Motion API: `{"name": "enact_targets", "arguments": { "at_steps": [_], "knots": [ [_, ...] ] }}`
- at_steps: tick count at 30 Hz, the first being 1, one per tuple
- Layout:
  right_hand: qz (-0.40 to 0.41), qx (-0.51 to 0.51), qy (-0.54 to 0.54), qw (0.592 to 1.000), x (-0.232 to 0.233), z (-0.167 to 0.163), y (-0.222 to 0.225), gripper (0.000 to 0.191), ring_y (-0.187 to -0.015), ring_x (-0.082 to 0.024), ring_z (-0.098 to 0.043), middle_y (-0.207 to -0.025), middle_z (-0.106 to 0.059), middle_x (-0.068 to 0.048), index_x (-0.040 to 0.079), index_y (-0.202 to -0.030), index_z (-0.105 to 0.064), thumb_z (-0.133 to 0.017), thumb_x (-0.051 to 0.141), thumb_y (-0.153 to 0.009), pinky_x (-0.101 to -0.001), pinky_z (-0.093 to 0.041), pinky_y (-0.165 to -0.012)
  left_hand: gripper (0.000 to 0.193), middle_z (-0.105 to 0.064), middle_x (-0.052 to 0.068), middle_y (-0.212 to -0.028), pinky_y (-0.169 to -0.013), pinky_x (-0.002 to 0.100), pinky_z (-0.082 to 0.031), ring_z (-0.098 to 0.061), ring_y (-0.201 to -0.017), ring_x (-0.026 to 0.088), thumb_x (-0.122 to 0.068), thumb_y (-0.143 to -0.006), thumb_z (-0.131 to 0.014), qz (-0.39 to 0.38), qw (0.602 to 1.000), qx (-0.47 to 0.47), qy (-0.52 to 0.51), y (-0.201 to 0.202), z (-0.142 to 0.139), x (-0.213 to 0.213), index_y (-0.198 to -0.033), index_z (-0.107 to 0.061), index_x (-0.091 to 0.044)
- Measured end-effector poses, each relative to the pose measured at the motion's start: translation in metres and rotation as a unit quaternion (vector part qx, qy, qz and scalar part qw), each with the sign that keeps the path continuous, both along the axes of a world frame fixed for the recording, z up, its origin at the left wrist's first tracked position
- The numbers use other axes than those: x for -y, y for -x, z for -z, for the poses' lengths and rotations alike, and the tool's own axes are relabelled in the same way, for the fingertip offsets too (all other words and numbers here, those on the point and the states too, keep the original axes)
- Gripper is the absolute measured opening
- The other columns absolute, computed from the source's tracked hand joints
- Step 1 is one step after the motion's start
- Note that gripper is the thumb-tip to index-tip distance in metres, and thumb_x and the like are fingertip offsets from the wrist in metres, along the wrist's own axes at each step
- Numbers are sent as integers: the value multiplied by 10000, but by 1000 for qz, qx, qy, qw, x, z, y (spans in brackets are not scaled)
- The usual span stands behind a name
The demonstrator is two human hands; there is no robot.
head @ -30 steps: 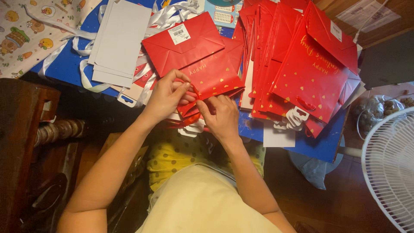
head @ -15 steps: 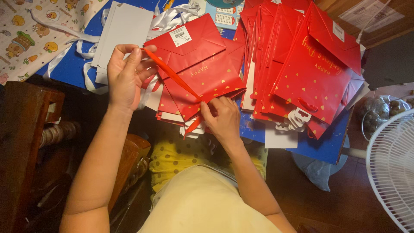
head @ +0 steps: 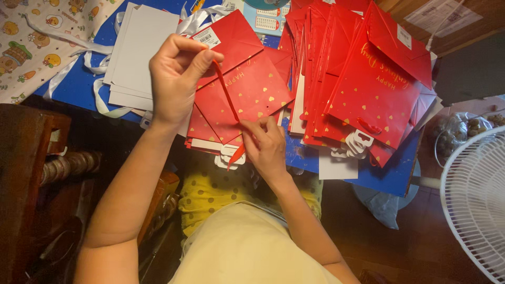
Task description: The person assembles red Valentine's Day gift bags by inserting white paper inserts and threading red ribbons through the handles. The person works at a blue table with stacks of bags, ribbons, and inserts, completing each bag one at a time.
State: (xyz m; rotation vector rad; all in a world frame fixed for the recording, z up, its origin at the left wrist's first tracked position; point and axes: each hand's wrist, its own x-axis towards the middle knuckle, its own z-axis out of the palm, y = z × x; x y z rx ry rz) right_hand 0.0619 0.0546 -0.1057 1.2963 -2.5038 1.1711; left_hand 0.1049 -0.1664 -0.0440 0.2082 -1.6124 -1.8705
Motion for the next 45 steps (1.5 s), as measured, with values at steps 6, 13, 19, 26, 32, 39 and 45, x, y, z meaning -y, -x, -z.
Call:
{"name": "enact_targets", "arguments": {
  "at_steps": [6, 13, 19, 26, 32, 39, 45],
  "knots": [
    [22, 226, 45, 973, -5, -7, 2, 282, -946, -204, -693, -1109, -597, -83, 71, -1223, -652, -675, 112, -945, -328, -559, -831, 177, -759, 46, -939, -621, 220, -515, -715, -813, 76, -206, -1032, -674, 17, 987, 135, -84, 40, 6, -9, -1113, -626, -56],
    [24, 165, 13, 986, -12, -12, 7, 369, -1106, -277, -654, -1214, -551, -155, 26, -1330, -580, -659, 81, -974, -371, -532, -971, 179, -708, 20, -861, -647, 236, -547, -654, -727, 74, -189, -1016, -699, 66, 979, 156, -118, 47, 18, -15, -1107, -713, -36],
    [36, 218, 26, 975, -19, -7, 9, 462, -1225, -289, -615, -1383, -537, -172, 35, -1388, -512, -647, 67, -947, -397, -504, -1056, 148, -785, 75, -928, -744, 322, -583, -745, -812, 157, -131, -911, -729, 75, 965, 148, 201, 39, 24, -34, -1007, -788, -35],
    [38, 376, 157, 913, -15, 2, 4, 498, -1391, -265, -515, -1481, -483, -151, 20, -1427, -399, -590, 38, -968, -433, -464, -1120, 105, -771, 98, -822, -698, 407, -568, -737, -764, 276, -157, -814, -765, 33, 900, 237, 364, 36, 21, -47, -885, -802, -90],
    [11, 572, 390, 722, 11, 5, 14, 448, -1376, -284, -520, -1453, -488, -204, 7, -1420, -355, -528, 20, -1007, -442, -428, -1174, 90, -750, 103, -846, -669, 400, -571, -729, -737, 287, -147, -852, -737, 3, 899, 187, 397, 33, 20, -47, -905, -764, -79],
    [-8, 543, 273, 794, 26, -3, 37, 364, -967, -216, -683, -1042, -519, -119, -82, -1442, -487, -497, 113, -1134, -397, -644, -872, 32, -650, 93, -838, -543, 393, -542, -682, -622, 294, -86, -869, -712, -34, 803, 148, 576, 31, 16, -46, -878, -693, -62],
    [19, 537, 250, 806, 30, -3, 37, 309, -842, -200, -757, -1016, -686, -107, -68, -1333, -532, -468, 90, -1076, -344, -664, -681, 70, -629, 87, -824, -507, 355, -551, -680, -570, 236, -99, -792, -708, -44, 713, 157, 682, 34, 19, -58, -795, -645, -69]
  ]
}}
